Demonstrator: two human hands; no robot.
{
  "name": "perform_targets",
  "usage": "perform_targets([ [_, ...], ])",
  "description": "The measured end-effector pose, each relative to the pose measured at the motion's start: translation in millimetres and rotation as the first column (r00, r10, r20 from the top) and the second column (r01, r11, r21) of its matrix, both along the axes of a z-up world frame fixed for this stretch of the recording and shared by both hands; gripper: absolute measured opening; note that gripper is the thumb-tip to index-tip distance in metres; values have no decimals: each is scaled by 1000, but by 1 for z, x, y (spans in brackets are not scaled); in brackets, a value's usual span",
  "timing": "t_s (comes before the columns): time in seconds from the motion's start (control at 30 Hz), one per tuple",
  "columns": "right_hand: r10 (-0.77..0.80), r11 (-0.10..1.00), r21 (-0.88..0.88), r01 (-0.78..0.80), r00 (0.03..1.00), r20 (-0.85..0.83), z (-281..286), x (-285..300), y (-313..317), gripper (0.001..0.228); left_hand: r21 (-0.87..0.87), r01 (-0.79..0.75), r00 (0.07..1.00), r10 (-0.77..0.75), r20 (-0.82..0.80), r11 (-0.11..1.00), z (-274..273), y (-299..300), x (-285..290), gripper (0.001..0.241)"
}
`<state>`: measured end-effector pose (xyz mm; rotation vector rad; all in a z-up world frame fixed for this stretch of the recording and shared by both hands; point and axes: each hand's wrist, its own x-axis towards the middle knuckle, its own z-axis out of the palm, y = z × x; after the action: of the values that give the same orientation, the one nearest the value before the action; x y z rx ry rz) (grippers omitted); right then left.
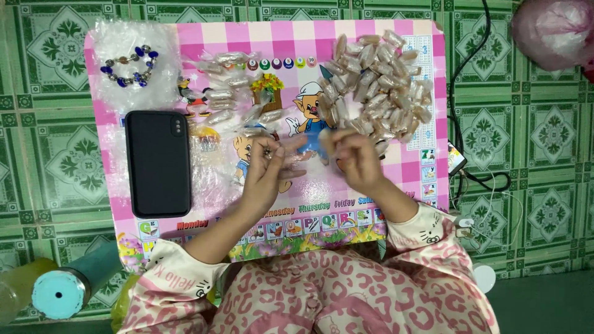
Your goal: Packing small plastic packets into a larger clear bag on a table
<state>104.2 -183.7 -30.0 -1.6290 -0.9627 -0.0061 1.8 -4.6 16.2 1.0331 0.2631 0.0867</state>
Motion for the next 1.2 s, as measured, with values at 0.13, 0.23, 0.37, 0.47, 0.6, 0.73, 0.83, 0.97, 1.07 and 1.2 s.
perform_targets([
  [0.13,33,996,-89,-4,944,328,47,-3,27,14,-99,54,998,-55,-14,994,0,1,0,16],
  [0.23,21,992,-123,41,885,466,49,-2,27,11,-84,84,996,-86,-23,993,2,1,1,36],
  [0.37,-1,988,-127,82,844,536,54,1,25,14,27,157,987,-156,-23,987,-2,0,-1,40],
  [0.47,26,988,-138,66,815,578,59,2,26,17,17,132,988,-130,-83,991,-3,-2,-1,33],
  [0.6,-19,989,-112,99,829,559,53,2,26,14,-35,56,986,-61,-154,998,0,-3,0,27],
  [0.73,33,997,-83,-6,944,329,53,1,20,40,45,3,990,3,-138,999,9,-3,-1,28],
  [0.83,129,980,-132,-151,978,-165,53,0,10,74,31,17,990,-12,-140,999,13,-2,-1,29],
  [0.97,168,969,-76,-233,856,-489,51,1,7,34,-94,81,989,-92,-118,992,4,-1,-1,27],
  [1.07,242,961,-33,-275,892,-380,46,3,11,13,-84,103,989,-111,-97,991,1,0,-2,26],
  [1.2,269,961,-6,-275,944,-191,43,5,13,7,-116,154,985,-162,-64,981,0,3,0,35],
])
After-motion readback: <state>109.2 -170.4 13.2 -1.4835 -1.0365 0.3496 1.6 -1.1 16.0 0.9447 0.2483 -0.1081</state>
